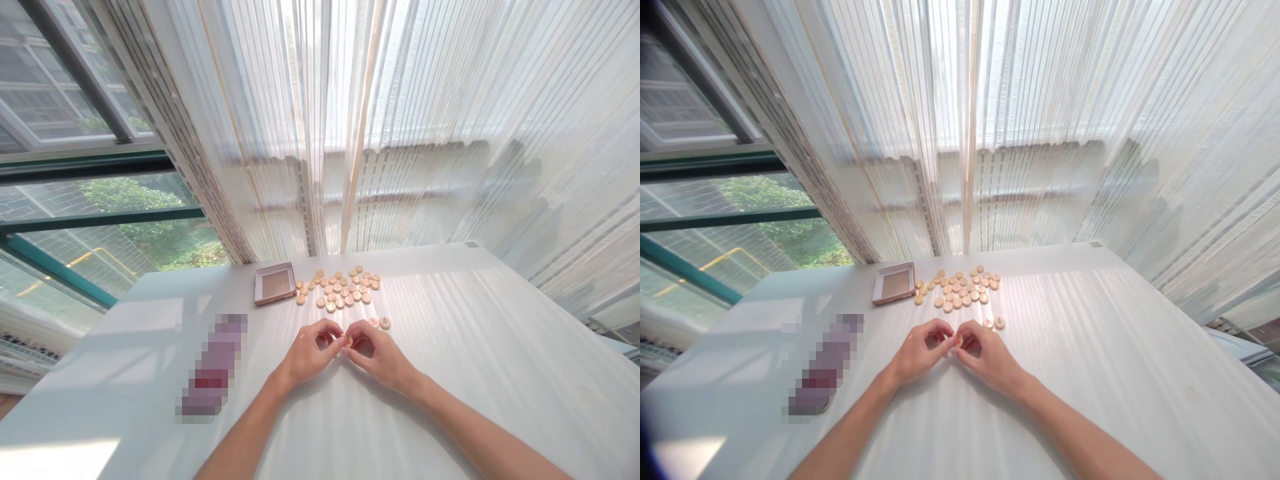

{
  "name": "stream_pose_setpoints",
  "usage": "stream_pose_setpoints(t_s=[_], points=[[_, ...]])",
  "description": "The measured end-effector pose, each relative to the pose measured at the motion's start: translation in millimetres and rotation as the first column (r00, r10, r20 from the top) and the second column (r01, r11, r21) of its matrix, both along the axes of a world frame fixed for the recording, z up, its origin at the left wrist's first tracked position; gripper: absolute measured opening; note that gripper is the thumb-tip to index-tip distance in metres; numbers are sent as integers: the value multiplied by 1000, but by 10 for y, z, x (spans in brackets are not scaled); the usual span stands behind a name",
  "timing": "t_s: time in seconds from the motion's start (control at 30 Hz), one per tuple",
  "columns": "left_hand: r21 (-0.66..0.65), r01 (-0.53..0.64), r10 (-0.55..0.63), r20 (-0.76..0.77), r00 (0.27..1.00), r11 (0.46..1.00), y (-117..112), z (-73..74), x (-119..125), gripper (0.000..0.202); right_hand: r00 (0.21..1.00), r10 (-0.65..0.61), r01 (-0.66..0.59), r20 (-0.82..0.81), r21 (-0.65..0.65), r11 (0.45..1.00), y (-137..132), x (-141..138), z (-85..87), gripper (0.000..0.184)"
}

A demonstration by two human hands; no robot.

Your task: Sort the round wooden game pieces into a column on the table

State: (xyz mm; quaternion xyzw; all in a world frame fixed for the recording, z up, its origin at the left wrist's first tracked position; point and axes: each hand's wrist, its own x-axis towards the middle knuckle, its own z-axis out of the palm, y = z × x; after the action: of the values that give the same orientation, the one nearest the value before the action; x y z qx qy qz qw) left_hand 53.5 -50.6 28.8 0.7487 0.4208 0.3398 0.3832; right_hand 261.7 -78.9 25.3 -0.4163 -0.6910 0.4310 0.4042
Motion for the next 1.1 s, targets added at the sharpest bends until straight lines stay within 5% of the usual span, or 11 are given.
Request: stream_pose_setpoints(t_s=[1.1], points=[[-17, 65, -66, -22, 998, 998, -15, -12, -11, 20, 997, -71, 70, -31, -32, 997, 10, -6, -25, 15]])
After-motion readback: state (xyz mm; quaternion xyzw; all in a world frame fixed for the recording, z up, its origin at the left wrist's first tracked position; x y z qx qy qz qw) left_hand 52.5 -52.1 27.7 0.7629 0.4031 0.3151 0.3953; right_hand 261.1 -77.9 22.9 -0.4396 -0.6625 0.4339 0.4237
